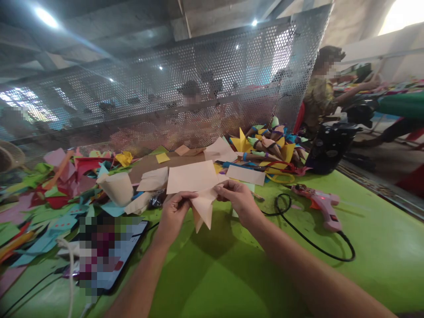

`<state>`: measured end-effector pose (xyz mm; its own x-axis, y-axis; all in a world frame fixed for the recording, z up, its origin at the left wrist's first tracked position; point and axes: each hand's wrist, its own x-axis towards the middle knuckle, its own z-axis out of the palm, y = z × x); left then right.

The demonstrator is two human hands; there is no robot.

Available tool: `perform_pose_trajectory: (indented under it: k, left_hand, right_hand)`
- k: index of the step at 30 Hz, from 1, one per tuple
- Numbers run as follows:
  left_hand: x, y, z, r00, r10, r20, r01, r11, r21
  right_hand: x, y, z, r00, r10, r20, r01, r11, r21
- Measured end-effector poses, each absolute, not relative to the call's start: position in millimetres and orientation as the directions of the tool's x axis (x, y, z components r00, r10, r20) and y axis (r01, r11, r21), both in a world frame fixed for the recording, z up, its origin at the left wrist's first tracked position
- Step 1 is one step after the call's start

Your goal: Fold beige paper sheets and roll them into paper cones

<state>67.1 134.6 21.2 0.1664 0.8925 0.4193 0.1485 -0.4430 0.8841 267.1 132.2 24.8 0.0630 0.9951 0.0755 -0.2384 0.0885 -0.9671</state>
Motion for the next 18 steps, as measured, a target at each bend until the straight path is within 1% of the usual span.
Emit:
perform_pose_trajectory:
  k: [5, 11, 15, 18]
  left_hand:
    - [66.1, 137.1, 17.9, 0.173, 0.904, 0.391, 0.108, -0.412, 0.905]
    - [66.3, 136.8, 16.9, 0.316, 0.900, 0.300, 0.089, -0.343, 0.935]
    - [66.5, 135.6, 19.2, 0.331, 0.895, 0.300, 0.091, -0.347, 0.934]
    - [66.4, 135.9, 19.9, 0.341, 0.890, 0.304, 0.099, -0.355, 0.929]
  right_hand:
    - [268.3, 133.7, 24.5, 0.077, 0.994, 0.076, -0.218, 0.091, -0.972]
    - [268.3, 136.6, 21.4, 0.064, 0.995, 0.075, -0.221, 0.087, -0.971]
    - [268.0, 134.7, 22.9, 0.044, 0.996, 0.081, -0.222, 0.089, -0.971]
    - [268.3, 133.4, 23.2, 0.028, 0.997, 0.074, -0.184, 0.078, -0.980]
